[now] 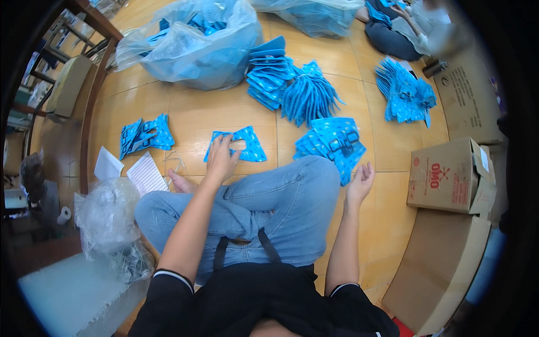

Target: The person sits on the floor and repeatedly picks up blue patterned face masks, folds them, and stacks them into bundles. The person then ties the bundles with rubber bands and places them into a plastic bag. Another person is visible in the background performing a similar task.

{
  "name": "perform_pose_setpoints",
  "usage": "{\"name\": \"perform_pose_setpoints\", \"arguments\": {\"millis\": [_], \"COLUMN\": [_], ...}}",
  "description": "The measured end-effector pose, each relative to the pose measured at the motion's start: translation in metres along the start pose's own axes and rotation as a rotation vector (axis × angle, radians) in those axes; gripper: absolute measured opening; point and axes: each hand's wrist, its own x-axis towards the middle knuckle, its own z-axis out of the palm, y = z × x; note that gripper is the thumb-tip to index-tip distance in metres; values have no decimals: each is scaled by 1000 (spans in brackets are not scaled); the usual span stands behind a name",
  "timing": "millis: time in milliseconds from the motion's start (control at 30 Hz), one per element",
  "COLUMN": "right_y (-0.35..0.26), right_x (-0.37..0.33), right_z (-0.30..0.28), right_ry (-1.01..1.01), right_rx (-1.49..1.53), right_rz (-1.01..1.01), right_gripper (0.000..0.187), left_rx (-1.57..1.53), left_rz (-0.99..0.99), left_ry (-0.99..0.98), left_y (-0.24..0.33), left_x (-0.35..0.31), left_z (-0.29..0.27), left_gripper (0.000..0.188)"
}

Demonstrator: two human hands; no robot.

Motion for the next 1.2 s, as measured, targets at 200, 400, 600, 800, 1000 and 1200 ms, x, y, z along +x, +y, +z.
{"name": "perform_pose_setpoints", "arguments": {"millis": [200, 400, 600, 800, 1000, 1200], "right_y": [-40, -98, -151, -186, -205, -225], "right_x": [-2, -27, -79, -125, -149, -194], "right_z": [-3, 12, 46, 73, 77, 84], "right_ry": [41, -23, -418, -829, -1082, -1051], "right_rx": [-42, 37, 182, 155, 438, 479], "right_rz": [-101, -207, -267, -102, 267, 372], "right_gripper": [36, 32, 31, 41, 28, 21], "left_rx": [186, -151, -725, -1086, -965, -1355], "left_rz": [-282, -444, -220, -106, -22, -102], "left_ry": [107, -119, -54, -91, 59, 85], "left_y": [-38, -43, 14, 53, 52, 96], "left_x": [13, 16, -14, -63, -89, -100], "left_z": [31, 22, -52, -137, -153, -138], "left_gripper": [77, 52, 23, 23, 31, 31]}}
